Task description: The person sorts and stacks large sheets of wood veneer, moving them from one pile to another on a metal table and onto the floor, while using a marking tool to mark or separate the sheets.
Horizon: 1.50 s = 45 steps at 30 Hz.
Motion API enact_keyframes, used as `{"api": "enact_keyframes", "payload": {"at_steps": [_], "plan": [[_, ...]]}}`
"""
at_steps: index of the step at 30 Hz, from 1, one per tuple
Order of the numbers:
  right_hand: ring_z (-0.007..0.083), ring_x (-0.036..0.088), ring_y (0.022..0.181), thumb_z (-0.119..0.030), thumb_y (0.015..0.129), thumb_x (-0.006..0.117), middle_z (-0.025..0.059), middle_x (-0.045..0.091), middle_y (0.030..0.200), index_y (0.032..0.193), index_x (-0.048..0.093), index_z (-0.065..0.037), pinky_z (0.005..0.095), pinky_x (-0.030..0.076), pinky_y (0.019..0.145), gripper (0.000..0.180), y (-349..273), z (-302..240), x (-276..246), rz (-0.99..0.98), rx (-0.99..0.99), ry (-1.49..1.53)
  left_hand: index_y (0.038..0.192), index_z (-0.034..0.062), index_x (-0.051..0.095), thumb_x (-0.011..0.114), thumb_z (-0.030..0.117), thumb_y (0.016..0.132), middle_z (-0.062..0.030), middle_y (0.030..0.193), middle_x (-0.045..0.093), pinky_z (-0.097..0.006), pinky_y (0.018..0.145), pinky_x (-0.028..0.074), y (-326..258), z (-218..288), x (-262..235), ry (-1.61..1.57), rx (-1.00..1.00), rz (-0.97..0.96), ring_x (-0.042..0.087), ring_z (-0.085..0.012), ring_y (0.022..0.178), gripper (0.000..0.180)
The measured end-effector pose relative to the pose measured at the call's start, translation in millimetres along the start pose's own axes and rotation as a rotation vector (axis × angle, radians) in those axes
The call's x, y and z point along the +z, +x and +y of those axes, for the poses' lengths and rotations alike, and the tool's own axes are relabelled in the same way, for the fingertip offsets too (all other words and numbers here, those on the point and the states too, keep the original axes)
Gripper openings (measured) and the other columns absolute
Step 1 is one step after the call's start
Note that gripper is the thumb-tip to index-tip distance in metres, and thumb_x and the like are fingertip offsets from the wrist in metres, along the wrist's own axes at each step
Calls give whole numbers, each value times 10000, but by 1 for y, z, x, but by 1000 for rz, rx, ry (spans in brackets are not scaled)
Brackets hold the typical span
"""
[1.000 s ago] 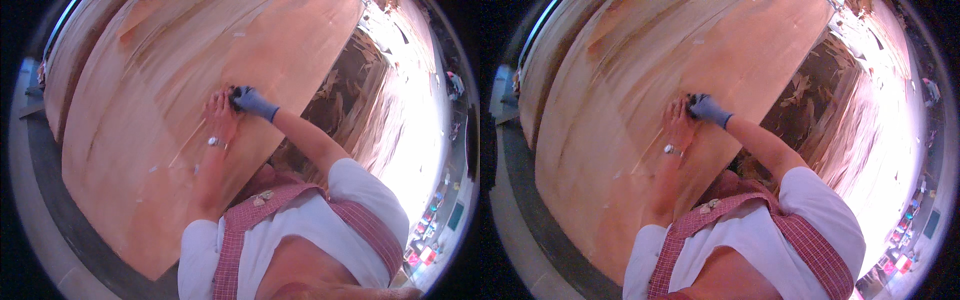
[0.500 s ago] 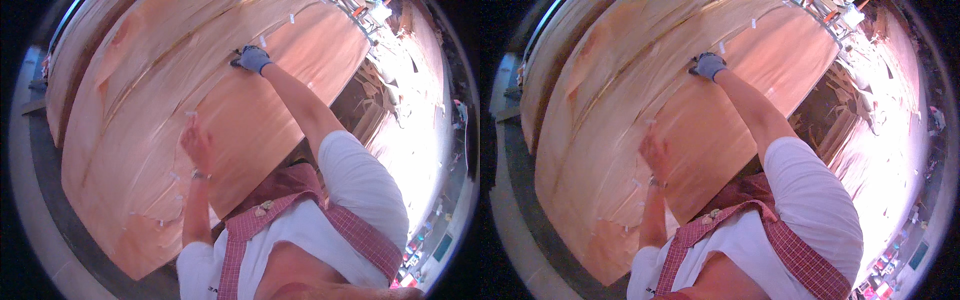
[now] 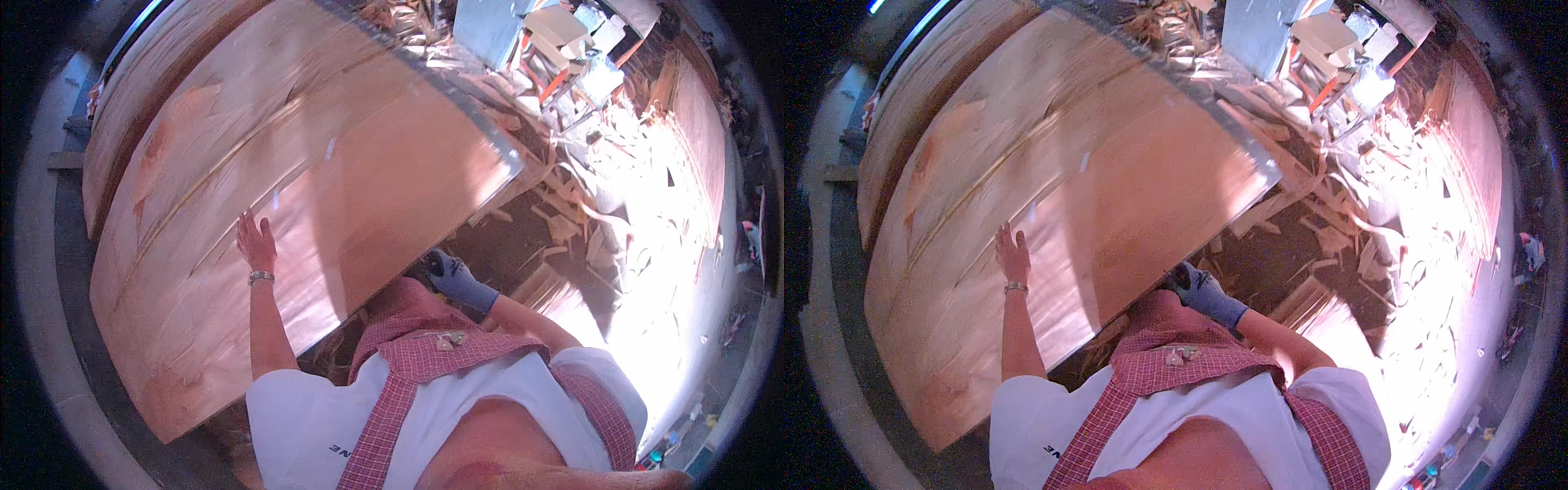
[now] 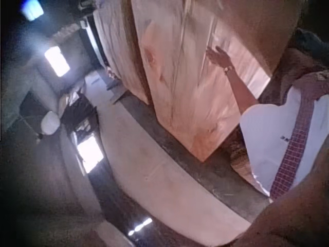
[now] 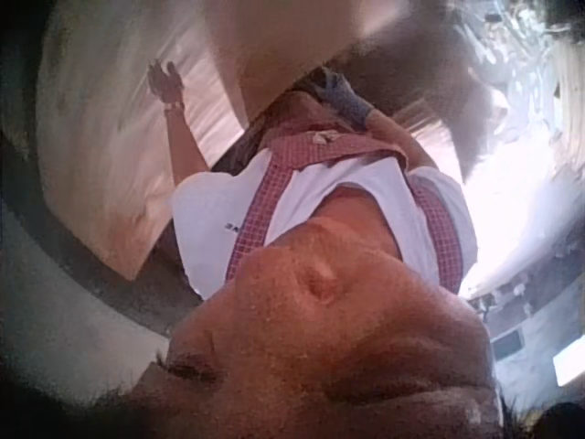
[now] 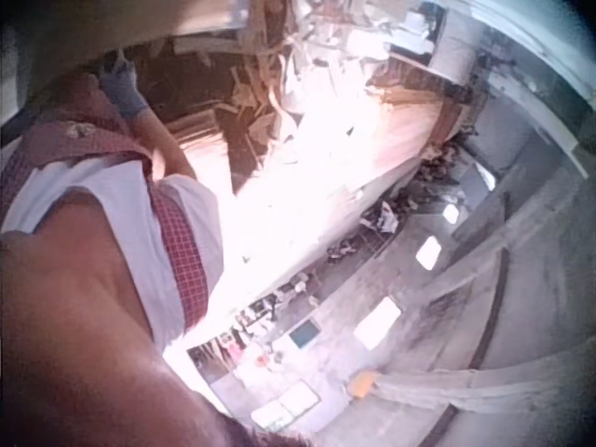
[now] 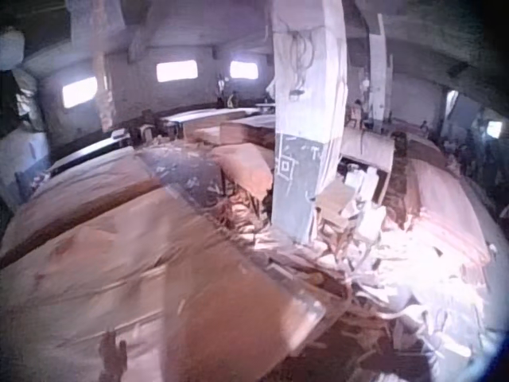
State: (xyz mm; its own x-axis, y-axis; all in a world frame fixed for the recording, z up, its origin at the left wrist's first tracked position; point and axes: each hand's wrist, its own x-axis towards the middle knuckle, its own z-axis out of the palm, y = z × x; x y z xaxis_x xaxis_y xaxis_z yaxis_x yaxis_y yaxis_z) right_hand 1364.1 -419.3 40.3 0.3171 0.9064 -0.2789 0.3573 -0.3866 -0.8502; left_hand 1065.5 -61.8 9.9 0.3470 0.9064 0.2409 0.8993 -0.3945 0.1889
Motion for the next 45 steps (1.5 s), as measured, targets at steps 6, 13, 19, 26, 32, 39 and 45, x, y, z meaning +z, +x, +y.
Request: {"api": "enact_keyframes", "payload": {"at_steps": [6,13,19,26,32,39,45], "plan": [[402,616,790,-327,916,559,205,631,861,1001,578,-74,434,494,667,268,98,57,-189,3,-177,-77,1461,125,304,542,380,914,-163,1496,296,-498,1111,222,30,248,41,-64,106,61,276,-344,1378,649],[323,646,745,-200,929,519,163,650,849,1029,569,-25,395,500,648,208,165,143,-402,-90,-3,-212,1452,126,324,543,405,906,-146,1504,295,-512,1129,180,111,450,149,-7,147,118,267,-328,1386,650],[290,650,788,-206,943,469,135,657,865,1087,590,-26,391,505,707,260,179,232,-550,-218,443,130,1400,104,411,557,430,892,-101,1459,393,-502,1122,203,131,479,139,-55,-5,-86,327,-317,1352,621],[324,652,764,-215,915,543,154,659,872,1074,605,-48,398,517,661,239,430,236,-567,-467,-558,-465,1470,94,282,548,413,892,-167,1521,256,-525,1134,153,81,570,132,178,-719,-49,220,-330,1410,712],[365,600,865,-240,877,597,178,605,952,1101,583,-79,462,493,738,276,562,-10,-431,-425,-1175,-474,1477,28,212,506,464,912,-213,1523,219,-523,1138,142,62,585,113,151,-1184,246,186,-341,1421,772],[357,614,963,-340,815,645,243,573,1094,1327,387,-59,476,495,759,638,675,-67,-280,-840,-1205,-609,1290,-68,393,531,552,874,-284,1374,384,-481,969,419,29,616,143,9,-2294,167,432,-405,1236,759],[350,616,559,-306,835,651,165,612,634,1194,494,6,459,484,520,501,735,-58,-282,-651,-1555,-221,860,21,593,693,250,742,-182,834,663,-435,709,503,49,610,118,182,-2300,607,638,-339,769,277]]}}
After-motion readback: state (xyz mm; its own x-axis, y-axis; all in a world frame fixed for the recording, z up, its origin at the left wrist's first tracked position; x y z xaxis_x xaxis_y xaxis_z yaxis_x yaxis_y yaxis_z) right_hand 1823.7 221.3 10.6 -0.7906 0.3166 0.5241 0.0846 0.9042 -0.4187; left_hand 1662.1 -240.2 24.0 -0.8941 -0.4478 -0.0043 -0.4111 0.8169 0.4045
